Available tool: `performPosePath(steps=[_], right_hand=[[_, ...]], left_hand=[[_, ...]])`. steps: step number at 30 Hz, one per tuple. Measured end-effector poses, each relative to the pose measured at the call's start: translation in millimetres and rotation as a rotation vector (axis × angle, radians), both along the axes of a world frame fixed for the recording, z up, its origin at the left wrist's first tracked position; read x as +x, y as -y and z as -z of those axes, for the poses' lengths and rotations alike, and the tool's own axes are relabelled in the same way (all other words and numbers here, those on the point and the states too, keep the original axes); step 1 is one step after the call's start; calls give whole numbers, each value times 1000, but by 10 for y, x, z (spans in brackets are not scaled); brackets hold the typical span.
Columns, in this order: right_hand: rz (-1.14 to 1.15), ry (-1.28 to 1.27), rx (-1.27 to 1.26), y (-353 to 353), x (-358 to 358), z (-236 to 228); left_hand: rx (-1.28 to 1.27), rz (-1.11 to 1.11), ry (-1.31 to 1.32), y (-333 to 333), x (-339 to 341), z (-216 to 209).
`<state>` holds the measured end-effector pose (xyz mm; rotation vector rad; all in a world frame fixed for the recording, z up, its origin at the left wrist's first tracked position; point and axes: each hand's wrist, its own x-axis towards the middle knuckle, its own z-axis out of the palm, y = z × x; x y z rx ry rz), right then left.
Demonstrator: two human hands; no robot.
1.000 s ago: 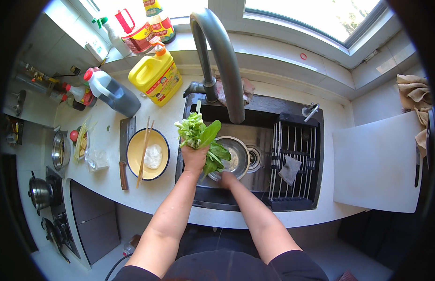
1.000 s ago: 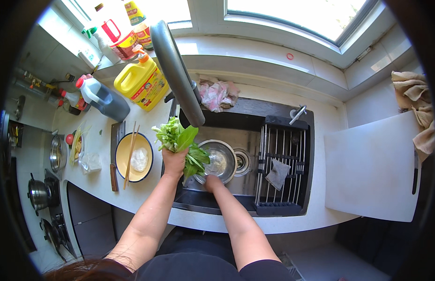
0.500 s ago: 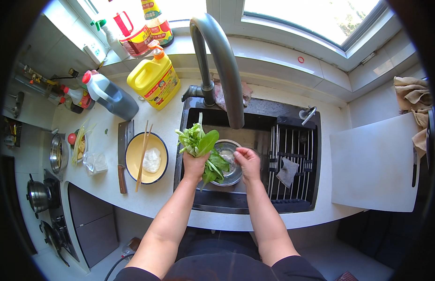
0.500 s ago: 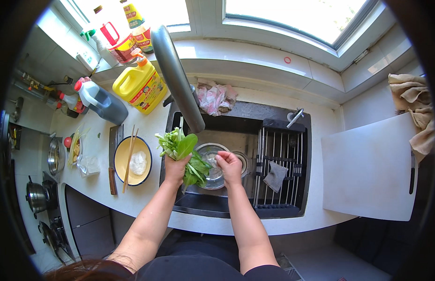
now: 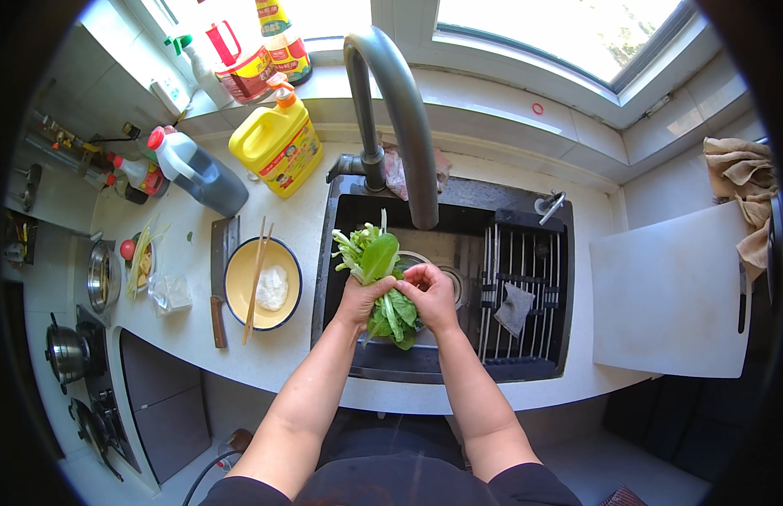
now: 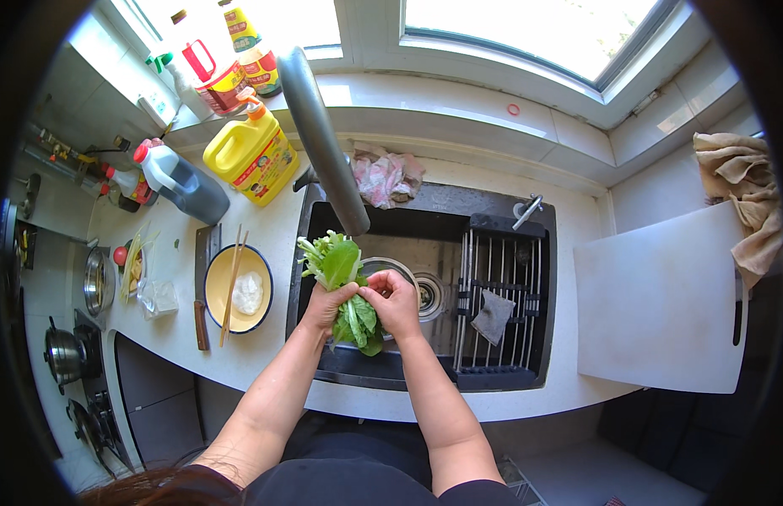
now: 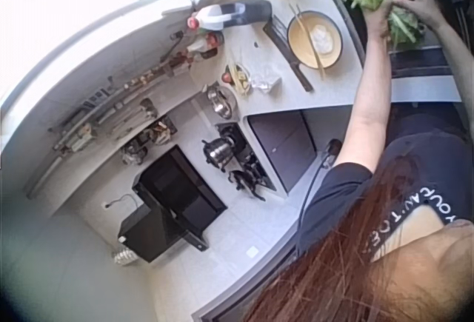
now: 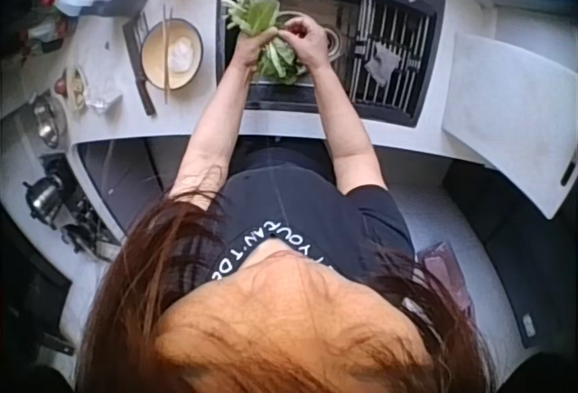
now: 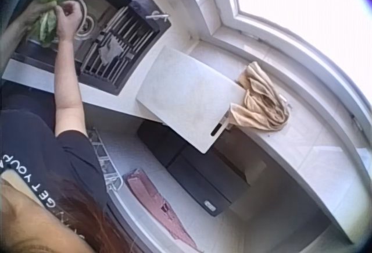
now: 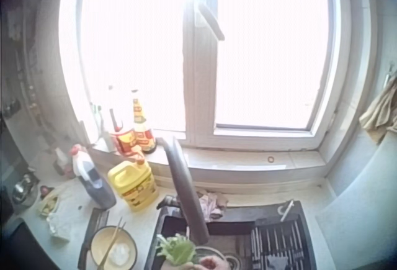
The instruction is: The person handles a bowl containing white powder with a spoon before placing it on a counter. They then wash green leafy vegetables in a colander under running water in a sink, plucking and cleaning the individual leaves by hand.
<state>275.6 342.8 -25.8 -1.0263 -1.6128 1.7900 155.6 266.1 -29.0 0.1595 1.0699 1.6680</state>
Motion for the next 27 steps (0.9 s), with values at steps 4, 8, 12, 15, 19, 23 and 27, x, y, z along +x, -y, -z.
performPosePath(steps=[4,8,12,15,19,23,27], right_hand=[[-44,85,156,48,-3,-122],[-55,-20,-64,43,14,-85],[375,-34,-167,-98,130,212],[678,563,146,-135,428,1187],[208,772,-685,69,505,1722],[370,758,-745,135,563,1994],[339,842,-773,148,401,1717]], left_hand=[[-39,-12,-65,-4,7,7],[-75,-67,-135,32,-2,143],[-131,-132,-167,58,-43,164],[-151,-116,-163,68,-59,107],[-170,-141,-206,165,-145,202],[-163,-187,-223,82,-79,181],[-198,-195,-226,126,-120,192]])
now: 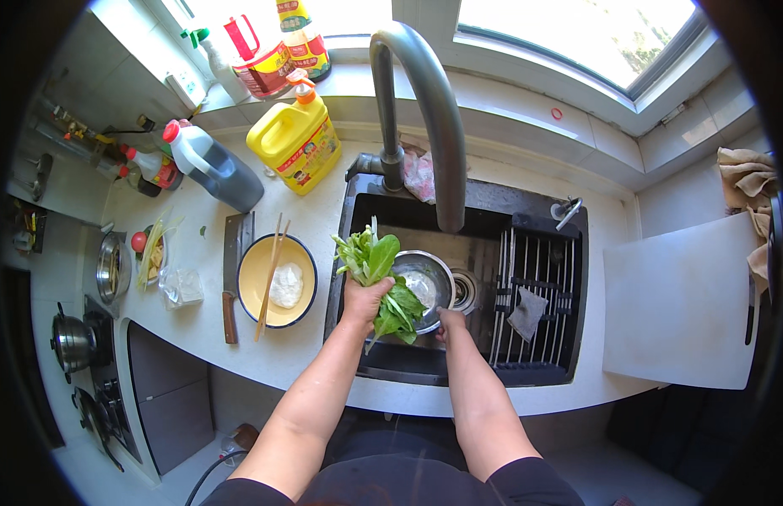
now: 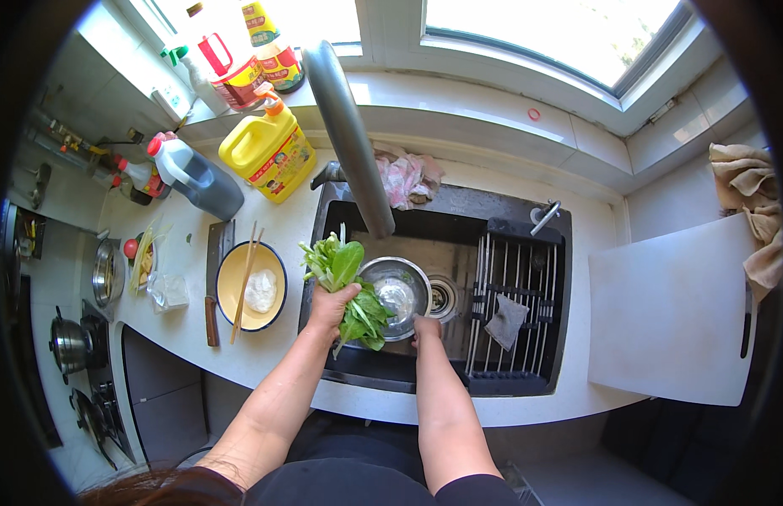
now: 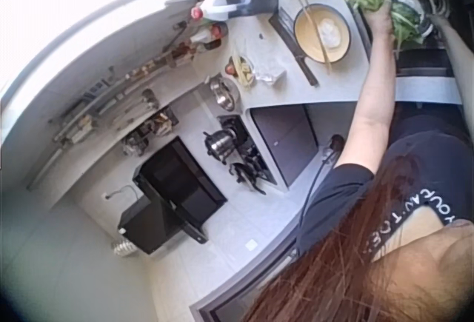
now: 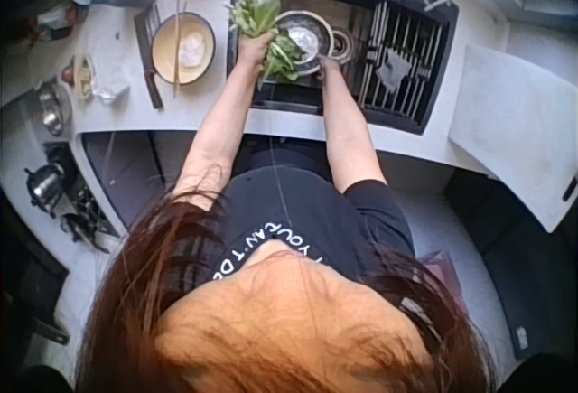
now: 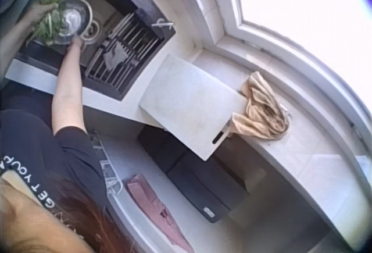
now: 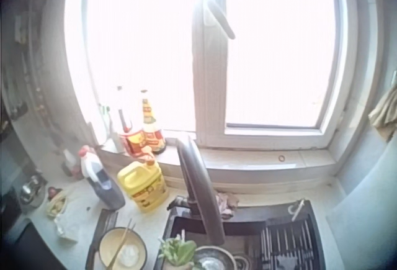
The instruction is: The person handles a bowl containing white powder with a spoon before placing it on a counter. They then wash green leafy vegetables in a colander under running water in a sink, plucking and cleaning the individual leaves by hand.
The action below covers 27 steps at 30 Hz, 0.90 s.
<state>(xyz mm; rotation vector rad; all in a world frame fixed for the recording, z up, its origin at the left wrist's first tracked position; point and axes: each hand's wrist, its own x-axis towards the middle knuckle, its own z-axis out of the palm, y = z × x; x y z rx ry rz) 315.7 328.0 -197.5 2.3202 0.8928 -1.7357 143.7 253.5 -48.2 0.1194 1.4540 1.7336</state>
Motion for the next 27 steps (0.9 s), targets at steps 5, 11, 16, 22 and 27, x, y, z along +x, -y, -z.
performPosePath(steps=[5,11,16,22,27], right_hand=[[-133,-126,227,-34,-12,-215],[-578,196,446,-127,-30,-713],[-799,368,820,-156,32,-1212],[-1060,552,1311,-201,153,-1421],[-1001,512,1476,-210,253,-1547]], left_hand=[[-31,-5,-135,-32,31,-164],[-33,9,-267,13,-66,-110],[-32,6,-311,-36,-53,-260],[-27,25,-333,-75,-21,-340],[3,14,-321,-54,-36,-272]])
